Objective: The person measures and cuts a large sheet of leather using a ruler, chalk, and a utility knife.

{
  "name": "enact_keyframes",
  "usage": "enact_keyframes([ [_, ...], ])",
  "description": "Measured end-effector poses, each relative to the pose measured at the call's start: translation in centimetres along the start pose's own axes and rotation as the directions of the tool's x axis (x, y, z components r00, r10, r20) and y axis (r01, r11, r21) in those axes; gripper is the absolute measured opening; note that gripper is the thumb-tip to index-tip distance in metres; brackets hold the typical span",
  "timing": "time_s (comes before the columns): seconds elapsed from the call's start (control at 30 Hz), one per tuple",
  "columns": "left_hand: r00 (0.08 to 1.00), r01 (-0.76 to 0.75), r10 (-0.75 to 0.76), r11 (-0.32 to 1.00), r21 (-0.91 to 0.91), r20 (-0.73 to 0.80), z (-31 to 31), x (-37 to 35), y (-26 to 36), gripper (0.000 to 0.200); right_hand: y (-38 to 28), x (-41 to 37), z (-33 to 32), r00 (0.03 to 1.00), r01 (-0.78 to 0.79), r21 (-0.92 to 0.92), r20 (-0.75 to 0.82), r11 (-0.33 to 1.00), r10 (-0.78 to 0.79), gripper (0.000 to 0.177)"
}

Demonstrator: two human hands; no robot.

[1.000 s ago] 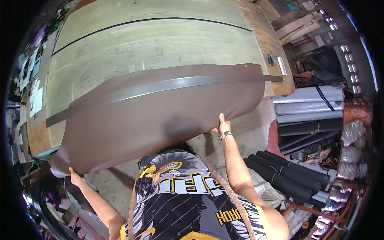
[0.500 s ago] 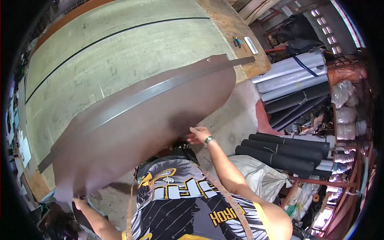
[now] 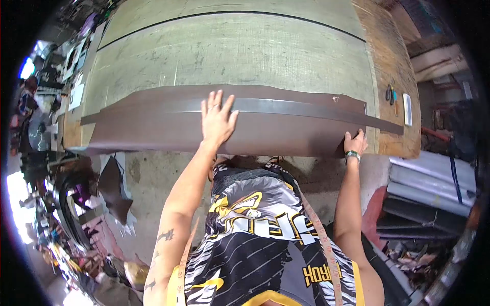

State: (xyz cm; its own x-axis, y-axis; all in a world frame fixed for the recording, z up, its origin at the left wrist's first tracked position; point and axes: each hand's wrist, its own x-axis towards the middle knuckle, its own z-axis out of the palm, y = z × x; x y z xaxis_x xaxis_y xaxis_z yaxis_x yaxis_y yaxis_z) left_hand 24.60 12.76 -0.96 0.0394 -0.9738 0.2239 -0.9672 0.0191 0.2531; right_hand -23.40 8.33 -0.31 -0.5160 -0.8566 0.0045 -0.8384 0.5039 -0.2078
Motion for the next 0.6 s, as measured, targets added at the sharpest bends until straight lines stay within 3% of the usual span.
enact_keyframes([
  [0.17, 1.000, 0.004, -0.003, 0.999, -0.035, 0.019, 0.1, 1.2, 2.8, 0.068, 0.6, 0.6, -0.5, 1.000, 0.007, 0.008, 0.022, 1.000, -0.008, 0.076],
  [0.27, 0.999, 0.006, -0.007, 1.000, 0.008, 0.047, -0.5, 1.8, 1.6, 0.083, 2.6, 1.7, 1.5, 0.983, 0.178, 0.080, -0.055, 0.981, -0.174, 0.075],
  [0.4, 0.997, 0.023, -0.028, 0.997, 0.077, 0.070, -0.2, 1.6, 2.1, 0.088, 2.0, 1.9, 1.1, 0.994, 0.107, 0.202, 0.010, 0.974, -0.112, 0.070],
  [0.5, 0.996, 0.026, -0.035, 0.995, 0.094, 0.088, -0.2, 1.8, 2.2, 0.094, 0.2, 0.7, -0.2, 0.994, -0.011, 0.013, -0.107, 1.000, 0.013, 0.078],
  [0.6, 0.990, 0.001, -0.017, 0.993, 0.116, 0.138, -0.6, 1.5, 2.5, 0.088, 2.8, 1.9, 1.9, 0.995, 0.053, 0.010, -0.084, 0.999, -0.052, 0.083],
])
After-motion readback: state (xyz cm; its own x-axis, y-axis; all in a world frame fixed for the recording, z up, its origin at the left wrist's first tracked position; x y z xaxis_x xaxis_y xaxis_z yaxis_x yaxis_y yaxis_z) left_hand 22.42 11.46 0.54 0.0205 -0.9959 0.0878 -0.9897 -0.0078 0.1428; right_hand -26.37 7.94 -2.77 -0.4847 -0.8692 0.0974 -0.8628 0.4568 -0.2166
